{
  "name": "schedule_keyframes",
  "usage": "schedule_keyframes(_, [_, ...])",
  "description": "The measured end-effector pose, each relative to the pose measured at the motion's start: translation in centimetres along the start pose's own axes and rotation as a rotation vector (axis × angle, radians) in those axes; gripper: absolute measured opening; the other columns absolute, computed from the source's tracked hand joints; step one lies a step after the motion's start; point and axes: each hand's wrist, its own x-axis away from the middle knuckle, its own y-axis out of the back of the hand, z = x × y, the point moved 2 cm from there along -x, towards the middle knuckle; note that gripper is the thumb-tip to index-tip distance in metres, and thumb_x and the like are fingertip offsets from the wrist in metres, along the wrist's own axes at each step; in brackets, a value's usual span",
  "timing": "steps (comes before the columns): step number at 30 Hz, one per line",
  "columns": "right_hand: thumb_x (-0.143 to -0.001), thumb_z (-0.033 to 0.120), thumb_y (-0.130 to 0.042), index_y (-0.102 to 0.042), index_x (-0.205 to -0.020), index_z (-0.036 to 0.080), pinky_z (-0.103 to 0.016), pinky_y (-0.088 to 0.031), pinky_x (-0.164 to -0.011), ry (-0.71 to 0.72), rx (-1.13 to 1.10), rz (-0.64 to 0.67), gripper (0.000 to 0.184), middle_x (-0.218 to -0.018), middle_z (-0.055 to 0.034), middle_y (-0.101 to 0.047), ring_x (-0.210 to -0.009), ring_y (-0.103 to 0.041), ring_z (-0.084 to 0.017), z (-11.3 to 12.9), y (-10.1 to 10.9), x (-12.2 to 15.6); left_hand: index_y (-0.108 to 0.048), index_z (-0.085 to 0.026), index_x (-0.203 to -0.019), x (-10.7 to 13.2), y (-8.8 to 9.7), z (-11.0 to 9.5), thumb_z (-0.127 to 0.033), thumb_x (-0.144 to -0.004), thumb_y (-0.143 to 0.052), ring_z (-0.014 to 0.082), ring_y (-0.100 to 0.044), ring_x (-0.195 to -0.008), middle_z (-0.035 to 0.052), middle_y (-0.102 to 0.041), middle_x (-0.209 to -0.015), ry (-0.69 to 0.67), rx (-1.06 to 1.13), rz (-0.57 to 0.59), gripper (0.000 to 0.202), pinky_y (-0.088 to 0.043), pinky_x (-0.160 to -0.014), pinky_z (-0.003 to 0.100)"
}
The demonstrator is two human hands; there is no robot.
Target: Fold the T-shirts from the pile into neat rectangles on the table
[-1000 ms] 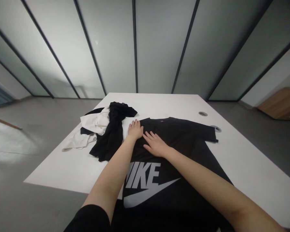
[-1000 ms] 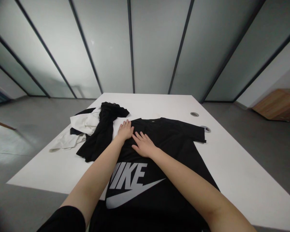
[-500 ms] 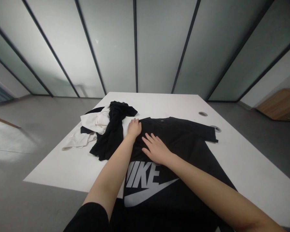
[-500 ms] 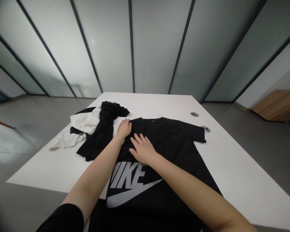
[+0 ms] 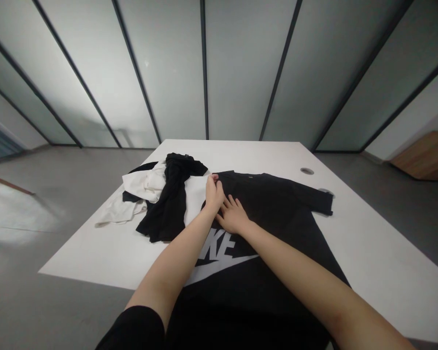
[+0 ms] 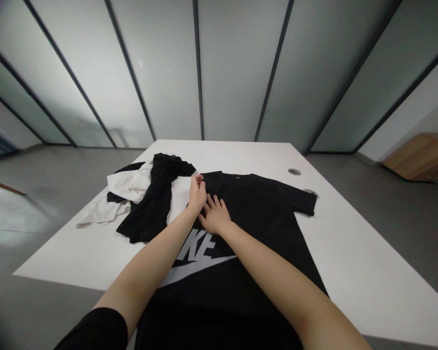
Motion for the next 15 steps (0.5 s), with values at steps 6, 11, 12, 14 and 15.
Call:
schedule_keyframes(6, [-0.109, 0.037, -0.035, -0.031, -0.172, 0.011, -0.050, -0.020, -0.132, -0.033, -0.039, -0.057, 0.069, -0.179, -0.0160, -0.028, -0.164, -0.028, -0.034, -1.6, -0.1, -0.9, -0.061, -0.015, -0.131, 1.1, 0.3, 0.8, -0.013, -0.102, -0.045, 0.0280, -0.064, -0.130, 0.0185, -0.069, -0.134, -0.065, -0.385, 0.297, 0.034, -0.049, -0.116, 0.046])
schedule_keyframes(11, [-0.111, 0.041, -0.033, -0.044, -0.168, 0.023, -0.055, -0.022, -0.131, -0.141, 0.005, -0.063, 0.061, -0.179, -0.0105, -0.031, -0.163, -0.031, -0.035, -5.1, 0.9, -1.0, -0.065, -0.017, -0.136, 2.2, 0.2, -0.2, -0.019, -0.102, -0.048, 0.0330, -0.051, -0.149, 0.0179, -0.064, -0.148, -0.154, -0.729, 0.453, 0.037, -0.038, -0.125, 0.053])
schedule_keyframes(12, [-0.112, 0.042, -0.033, -0.043, -0.169, 0.025, -0.056, -0.022, -0.131, -0.162, 0.019, -0.062, 0.061, -0.179, -0.0101, -0.031, -0.163, -0.030, -0.035, -6.1, 1.1, -1.1, -0.065, -0.018, -0.137, 2.5, 0.1, -0.4, -0.023, -0.104, -0.048, 0.0337, -0.047, -0.152, 0.0169, -0.062, -0.153, -0.158, -0.776, 0.472, 0.037, -0.036, -0.127, 0.055])
schedule_keyframes(14, [-0.112, 0.046, -0.033, -0.041, -0.170, 0.026, -0.055, -0.022, -0.131, -0.203, 0.049, -0.057, 0.062, -0.179, -0.0101, -0.029, -0.164, -0.028, -0.036, -8.3, 1.7, -1.4, -0.064, -0.019, -0.141, 2.9, 0.1, -0.5, -0.030, -0.106, -0.047, 0.0340, -0.041, -0.157, 0.0153, -0.058, -0.159, -0.158, -0.834, 0.498, 0.040, -0.032, -0.129, 0.056])
schedule_keyframes(15, [-0.112, 0.048, -0.033, -0.040, -0.171, 0.027, -0.055, -0.021, -0.131, -0.227, 0.062, -0.054, 0.063, -0.180, -0.0103, -0.028, -0.164, -0.027, -0.036, -9.5, 2.0, -1.5, -0.063, -0.020, -0.143, 3.0, 0.1, -0.5, -0.034, -0.107, -0.046, 0.0340, -0.040, -0.158, 0.0150, -0.056, -0.161, -0.157, -0.850, 0.508, 0.042, -0.031, -0.129, 0.056])
